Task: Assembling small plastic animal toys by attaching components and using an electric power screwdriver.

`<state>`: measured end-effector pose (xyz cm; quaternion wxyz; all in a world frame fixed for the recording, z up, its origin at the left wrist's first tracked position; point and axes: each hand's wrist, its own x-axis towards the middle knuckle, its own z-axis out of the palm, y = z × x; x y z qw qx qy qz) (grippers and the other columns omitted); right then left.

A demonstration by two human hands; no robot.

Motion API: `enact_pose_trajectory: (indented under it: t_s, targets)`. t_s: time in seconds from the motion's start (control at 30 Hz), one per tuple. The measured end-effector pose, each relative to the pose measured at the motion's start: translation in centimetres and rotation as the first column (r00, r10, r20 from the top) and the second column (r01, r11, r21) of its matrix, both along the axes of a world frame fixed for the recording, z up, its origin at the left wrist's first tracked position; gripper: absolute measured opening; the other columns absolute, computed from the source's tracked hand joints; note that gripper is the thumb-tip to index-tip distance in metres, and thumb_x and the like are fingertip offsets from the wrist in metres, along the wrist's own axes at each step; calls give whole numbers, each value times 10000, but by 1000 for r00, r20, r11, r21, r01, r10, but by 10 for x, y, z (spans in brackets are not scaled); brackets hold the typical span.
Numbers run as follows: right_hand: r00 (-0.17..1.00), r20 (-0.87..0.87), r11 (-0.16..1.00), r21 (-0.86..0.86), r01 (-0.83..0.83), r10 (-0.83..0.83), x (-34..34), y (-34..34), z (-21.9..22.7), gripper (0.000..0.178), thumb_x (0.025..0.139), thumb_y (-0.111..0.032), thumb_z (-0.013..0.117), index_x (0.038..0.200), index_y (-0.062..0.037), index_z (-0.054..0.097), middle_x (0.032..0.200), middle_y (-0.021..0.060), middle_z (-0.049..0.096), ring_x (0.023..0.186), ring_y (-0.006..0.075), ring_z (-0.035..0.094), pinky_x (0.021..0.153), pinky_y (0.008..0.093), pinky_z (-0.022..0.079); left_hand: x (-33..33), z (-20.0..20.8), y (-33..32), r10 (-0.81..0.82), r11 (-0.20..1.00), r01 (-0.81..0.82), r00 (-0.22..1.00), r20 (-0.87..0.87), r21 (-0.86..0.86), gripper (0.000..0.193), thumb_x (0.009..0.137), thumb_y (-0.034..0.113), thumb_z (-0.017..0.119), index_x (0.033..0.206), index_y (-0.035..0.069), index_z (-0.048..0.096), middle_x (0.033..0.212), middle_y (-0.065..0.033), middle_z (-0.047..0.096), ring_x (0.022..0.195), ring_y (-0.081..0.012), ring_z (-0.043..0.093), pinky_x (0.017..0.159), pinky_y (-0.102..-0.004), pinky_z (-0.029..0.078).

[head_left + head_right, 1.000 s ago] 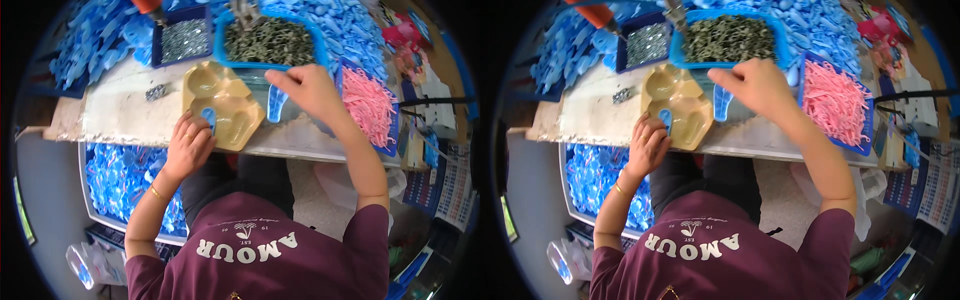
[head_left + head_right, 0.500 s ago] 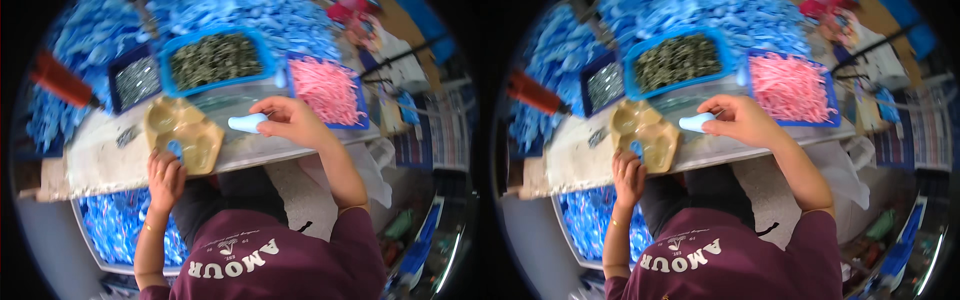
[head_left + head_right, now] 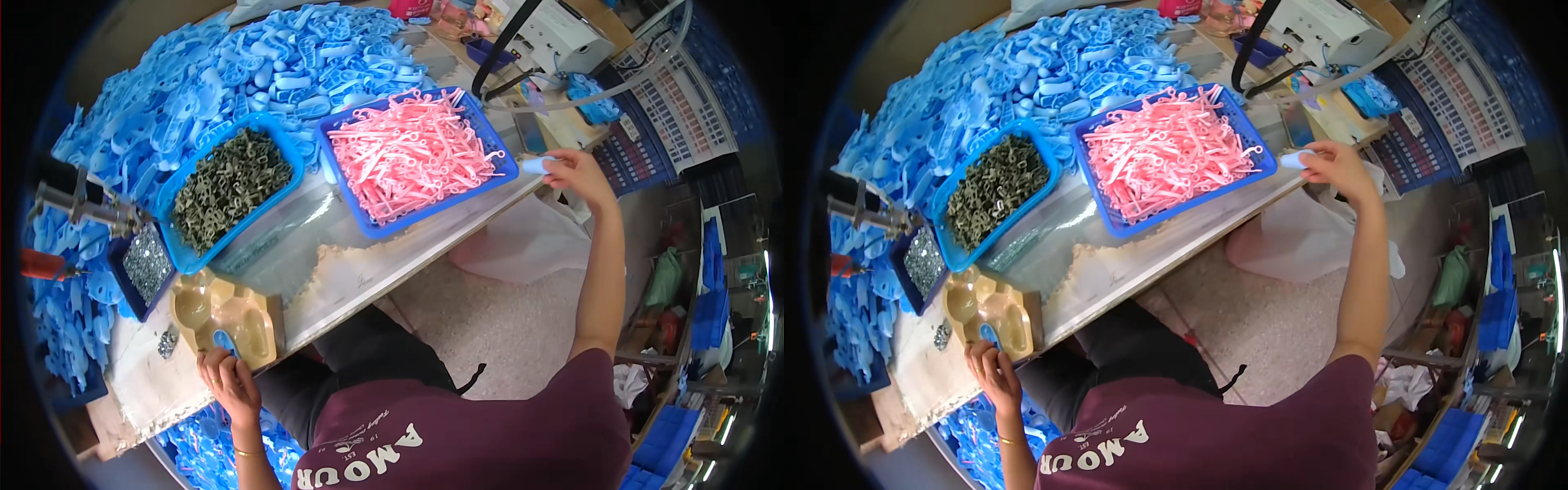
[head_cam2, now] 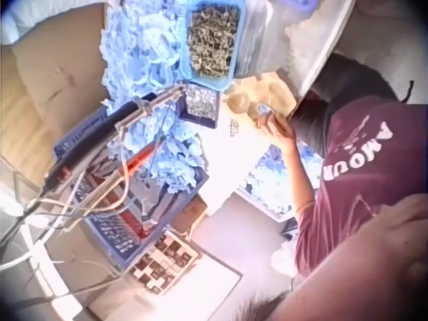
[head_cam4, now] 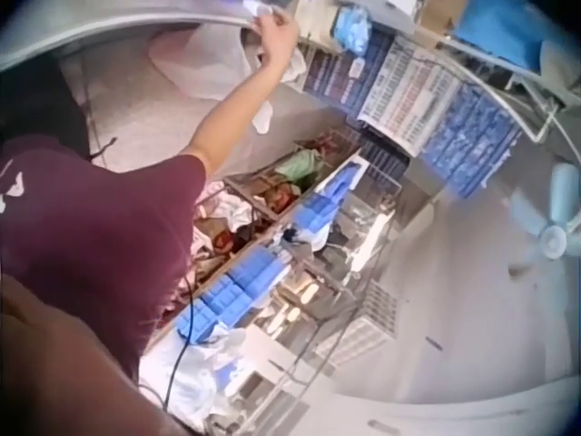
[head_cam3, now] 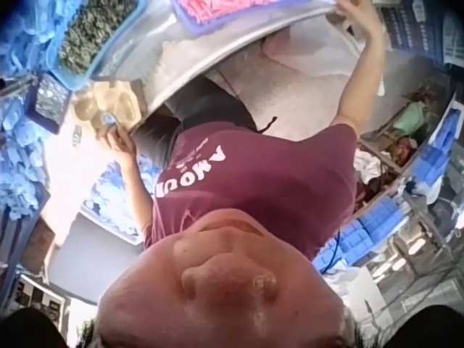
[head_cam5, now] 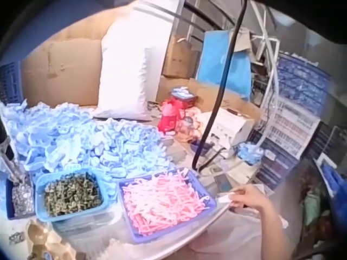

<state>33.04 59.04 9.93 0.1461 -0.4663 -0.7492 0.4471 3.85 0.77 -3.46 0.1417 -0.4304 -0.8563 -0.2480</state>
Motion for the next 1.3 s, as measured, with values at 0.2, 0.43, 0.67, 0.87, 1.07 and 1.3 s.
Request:
enact_pose_trajectory:
  t_s: [0.2, 0.43, 0.67, 0.87, 1.07, 1.3]
  targets:
    - [855, -270, 801, 308, 513, -443, 50, 200, 30, 433, 912, -311, 750, 1154, 44, 694, 942, 85, 752, 761, 138, 710, 667, 266, 547, 1, 3, 5, 5, 1000, -5, 1000, -13, -6, 87, 896, -17, 551, 967, 27, 531, 1083, -152, 571, 1080, -395, 531, 1118, -575, 345]
    - [908, 195, 859, 444, 254, -370, 41, 220, 20, 338, 915, -279, 715, 1024, 41, 725, 935, 102, 756, 728, 143, 706, 626, 262, 549, 0, 2, 5, 13, 1000, -13, 1000, -8, 6, 85, 898, -10, 553, 969, 33, 531, 1074, -151, 570, 1070, -388, 535, 1114, -576, 348]
    - [874, 255, 909, -170, -381, 414, -82, 2, 52, 262, 986, -295, 653, 1022, -45, 724, 811, 21, 701, 690, 96, 677, 628, 222, 520, -2, 1, 6, 4, 1000, -4, 1000, -4, 9, 65, 902, -6, 556, 964, 13, 548, 1060, -172, 572, 1062, -410, 539, 1105, -578, 359]
    - [756, 38, 754, 58, -654, 653, -218, -7, 0, 301, 1004, -280, 642, 1109, -3, 697, 889, 68, 734, 797, 145, 717, 711, 256, 547, 0, -1, 1, 19, 999, -18, 1000, -10, 39, 74, 861, -9, 573, 919, 24, 542, 1036, -160, 578, 1035, -382, 553, 1107, -574, 363]
    - [919, 387, 505, 780, -370, 74, -289, 91, -78, 357, 878, -218, 716, 1202, -77, 663, 1115, 183, 724, 971, 350, 701, 853, 413, 552, 1, -2, 8, 26, 999, -26, 1000, 2, 44, 81, 856, -12, 578, 912, 30, 538, 1030, -156, 582, 1034, -373, 562, 1109, -573, 365]
    - [839, 393, 552, 633, -543, 376, -299, 62, -45, 496, 792, -102, 811, 1256, -128, 640, 1098, 108, 674, 988, 221, 667, 913, 346, 539, 2, -2, 5, 36, 998, -34, 999, -24, 61, 108, 838, -13, 600, 920, 34, 547, 1038, -151, 592, 1031, -357, 575, 1117, -564, 361]
